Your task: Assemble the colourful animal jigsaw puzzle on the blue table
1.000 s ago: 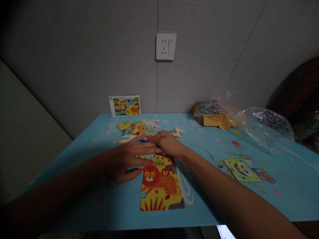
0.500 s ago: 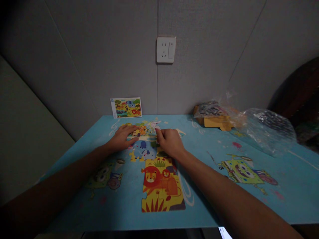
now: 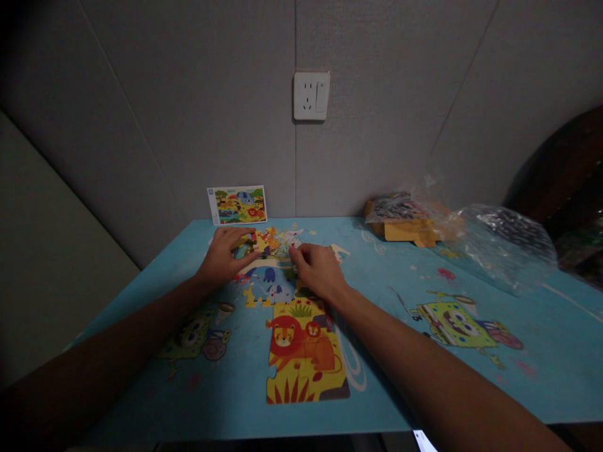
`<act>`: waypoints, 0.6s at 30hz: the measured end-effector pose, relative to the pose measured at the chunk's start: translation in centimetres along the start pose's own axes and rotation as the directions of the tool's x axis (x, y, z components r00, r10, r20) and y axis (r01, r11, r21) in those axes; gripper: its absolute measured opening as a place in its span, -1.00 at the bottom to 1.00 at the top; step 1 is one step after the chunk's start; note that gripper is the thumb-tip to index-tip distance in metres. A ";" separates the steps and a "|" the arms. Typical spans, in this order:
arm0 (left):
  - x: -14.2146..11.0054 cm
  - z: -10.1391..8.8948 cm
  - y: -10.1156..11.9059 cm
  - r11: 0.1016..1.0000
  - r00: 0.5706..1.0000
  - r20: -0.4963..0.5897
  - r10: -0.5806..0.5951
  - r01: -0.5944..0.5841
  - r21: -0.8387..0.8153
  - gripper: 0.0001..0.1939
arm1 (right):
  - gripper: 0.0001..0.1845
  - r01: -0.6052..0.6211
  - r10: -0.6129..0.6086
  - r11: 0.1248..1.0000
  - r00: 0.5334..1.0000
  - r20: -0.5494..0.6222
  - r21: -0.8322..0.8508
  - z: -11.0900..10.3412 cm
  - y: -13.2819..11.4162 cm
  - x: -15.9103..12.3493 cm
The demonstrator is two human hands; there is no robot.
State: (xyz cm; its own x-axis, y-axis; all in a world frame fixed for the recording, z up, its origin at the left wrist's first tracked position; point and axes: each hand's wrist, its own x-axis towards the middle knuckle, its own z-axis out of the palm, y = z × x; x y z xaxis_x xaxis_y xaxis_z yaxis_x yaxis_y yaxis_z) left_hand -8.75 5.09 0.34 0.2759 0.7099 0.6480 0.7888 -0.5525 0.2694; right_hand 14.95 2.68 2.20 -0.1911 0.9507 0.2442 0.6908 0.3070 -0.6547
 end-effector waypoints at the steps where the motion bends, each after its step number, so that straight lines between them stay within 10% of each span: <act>1: -0.1 -0.2 0.4 0.998 0.998 -0.032 0.055 -0.056 -0.032 -0.52 | -0.54 0.003 -0.003 1.000 1.000 -0.005 0.030 0.1 0.0 0.0; 7: -0.6 -0.1 1.1 0.964 0.972 0.064 0.226 -0.213 -0.159 -0.33 | -0.53 0.066 -0.062 0.995 0.997 -0.054 0.075 0.2 0.8 0.2; 13: -0.3 0.9 -1.0 0.988 0.977 0.148 -0.156 0.156 0.015 -0.33 | -0.64 -0.118 0.102 0.971 0.991 -0.084 -0.209 -1.3 2.6 1.9; 18: -0.2 1.3 -2.0 0.962 0.931 0.257 -0.260 0.229 0.146 -0.55 | -0.75 -0.173 0.189 0.927 0.982 0.017 -0.332 -1.7 3.6 2.7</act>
State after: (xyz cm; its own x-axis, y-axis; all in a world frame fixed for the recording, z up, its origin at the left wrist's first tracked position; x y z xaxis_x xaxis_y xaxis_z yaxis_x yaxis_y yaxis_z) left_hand -9.69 6.62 -1.24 0.1926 0.9168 0.3498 0.9024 -0.3055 0.3038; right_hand 18.11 6.23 1.73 -0.0690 0.9922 0.1040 0.9052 0.1061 -0.4115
